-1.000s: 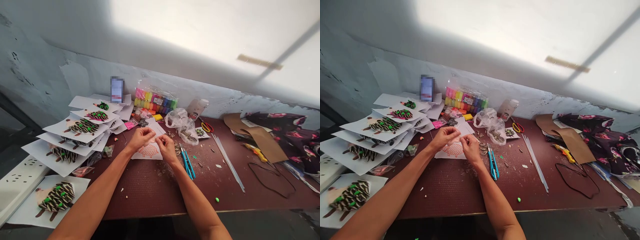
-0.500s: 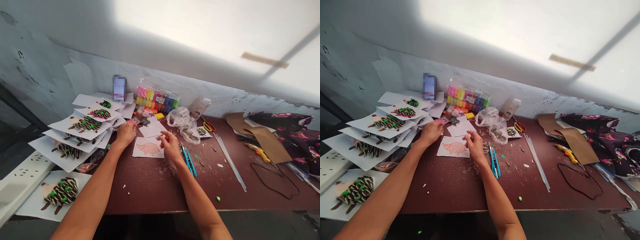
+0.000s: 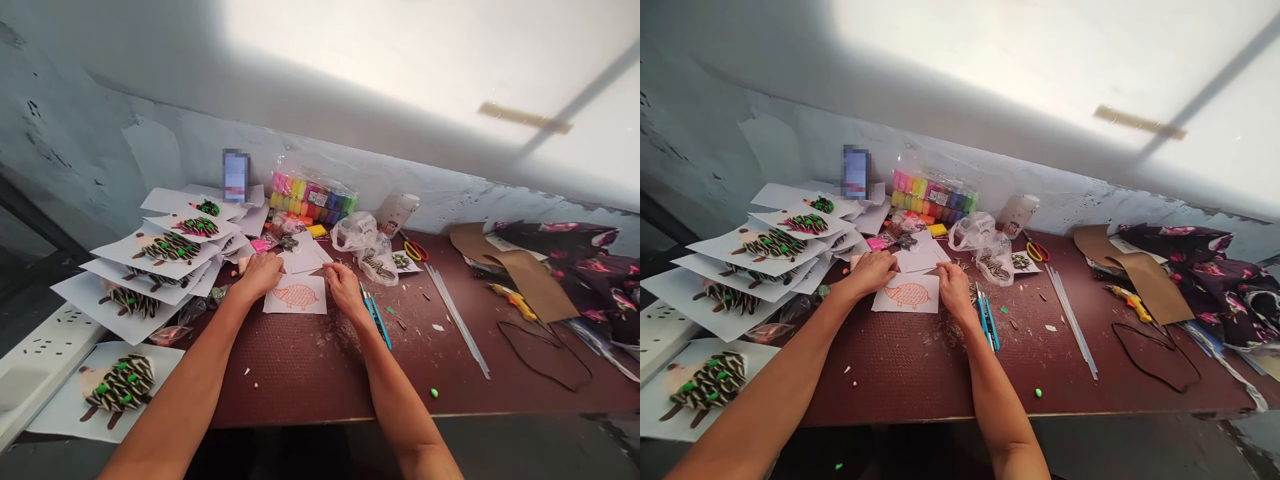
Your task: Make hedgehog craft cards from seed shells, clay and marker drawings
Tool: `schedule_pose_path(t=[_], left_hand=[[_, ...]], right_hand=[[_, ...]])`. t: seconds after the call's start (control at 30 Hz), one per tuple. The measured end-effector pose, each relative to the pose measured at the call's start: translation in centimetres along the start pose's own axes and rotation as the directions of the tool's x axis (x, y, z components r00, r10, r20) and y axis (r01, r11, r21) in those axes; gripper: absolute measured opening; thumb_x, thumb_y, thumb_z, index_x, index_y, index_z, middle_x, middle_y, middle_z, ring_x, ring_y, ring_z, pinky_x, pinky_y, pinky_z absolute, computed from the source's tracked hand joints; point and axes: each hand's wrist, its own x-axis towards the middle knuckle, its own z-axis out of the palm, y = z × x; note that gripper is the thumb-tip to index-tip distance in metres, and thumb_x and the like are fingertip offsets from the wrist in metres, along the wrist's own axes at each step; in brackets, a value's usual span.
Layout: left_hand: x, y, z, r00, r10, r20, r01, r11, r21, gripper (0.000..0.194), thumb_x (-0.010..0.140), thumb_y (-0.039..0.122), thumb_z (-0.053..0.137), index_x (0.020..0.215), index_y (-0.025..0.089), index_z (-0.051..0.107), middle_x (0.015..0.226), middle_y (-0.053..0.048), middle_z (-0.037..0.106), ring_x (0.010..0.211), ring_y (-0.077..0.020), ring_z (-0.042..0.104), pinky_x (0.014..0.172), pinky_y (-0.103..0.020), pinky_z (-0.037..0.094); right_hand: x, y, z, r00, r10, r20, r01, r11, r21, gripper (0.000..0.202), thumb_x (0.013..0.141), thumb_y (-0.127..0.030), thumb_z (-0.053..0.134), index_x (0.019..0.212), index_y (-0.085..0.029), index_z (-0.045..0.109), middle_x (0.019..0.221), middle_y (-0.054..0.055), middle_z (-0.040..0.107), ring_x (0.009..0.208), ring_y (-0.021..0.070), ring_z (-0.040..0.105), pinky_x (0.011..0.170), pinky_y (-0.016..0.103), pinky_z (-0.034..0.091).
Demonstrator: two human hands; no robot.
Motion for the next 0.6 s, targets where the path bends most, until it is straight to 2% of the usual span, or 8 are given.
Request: schedule_pose_path(t=[0.1,0.23,0.33,0.43,0.5,0.6], left_hand=[[0.0,-0.14,-0.26,0.999,0.006,0.034,-0.005,1.0,-0.007,0.021,0.085,0.018,0.055,0.083,0.021,0.076,0.102,-0.013,0.075,0.101,-0.0308,0.066,0.082,-0.037,0.046],[0.05,-0.29,-0.46,0.996,0.02,0.082,-0.015,0.998,-0.065,0.02,0.08,0.016,0.057,0.082,0.021,0.076,0.094,-0.012,0.077,0.094,-0.0302,0.069,0.081,-0.037,0.045],[0.09,-0.35,-0.49,0.997,0.047,0.06,-0.034,0.98,-0.197,0.027,0.077,0.015,0.056,0.092,0.021,0.077,0.087,-0.009,0.077,0.084,-0.0265,0.069,0.079,-0.035,0.046],[0.18,-0.39,-0.61,0.997,0.073,0.008,-0.065,0.924,-0.376,0.034,0.077,0.017,0.054,0.101,0.021,0.079,0.089,-0.007,0.078,0.081,-0.0232,0.069,0.077,-0.031,0.048],[0.23,-0.4,-0.62,0.999,0.016,-0.032,-0.027,0.916,-0.401,0.034,0.077,0.017,0.053,0.098,0.021,0.08,0.094,-0.008,0.079,0.085,-0.0239,0.07,0.078,-0.031,0.049],[0.18,-0.34,-0.4,0.99,-0.119,-0.081,0.09,0.95,-0.299,0.031,0.074,0.014,0.054,0.09,0.021,0.08,0.094,-0.01,0.08,0.089,-0.0281,0.07,0.08,-0.035,0.048]], right_hand=[[-0.06,-0.01,0.03,1.0,0.015,-0.01,-0.015,1.0,0.009,0.025,0.087,-0.029,0.055,0.098,-0.019,0.075,0.085,0.005,0.074,0.071,0.0185,0.062,0.07,0.029,0.046],[-0.27,-0.42,-0.11,1.0,-0.003,-0.014,0.004,1.0,0.011,0.022,0.087,-0.038,0.059,0.083,-0.019,0.069,0.076,0.002,0.07,0.065,0.0161,0.057,0.064,0.028,0.042],[-0.3,-0.64,-0.26,1.0,-0.009,-0.017,0.009,1.0,0.014,0.027,0.089,-0.043,0.057,0.076,-0.02,0.065,0.07,0.001,0.068,0.062,0.0156,0.055,0.062,0.027,0.039],[-0.24,-0.75,-0.38,0.999,-0.014,-0.035,0.014,1.0,0.013,0.023,0.089,-0.04,0.057,0.079,-0.02,0.065,0.074,0.002,0.069,0.063,0.0156,0.056,0.063,0.027,0.04],[-0.22,-0.76,-0.4,0.999,-0.018,-0.045,0.019,1.0,0.012,0.021,0.088,-0.037,0.057,0.082,-0.02,0.067,0.077,0.003,0.071,0.064,0.0156,0.057,0.064,0.027,0.041],[-0.25,-0.65,-0.19,0.999,-0.017,-0.04,0.017,1.0,0.001,0.019,0.088,-0.033,0.057,0.087,-0.019,0.071,0.081,0.003,0.073,0.065,0.016,0.059,0.066,0.028,0.042]])
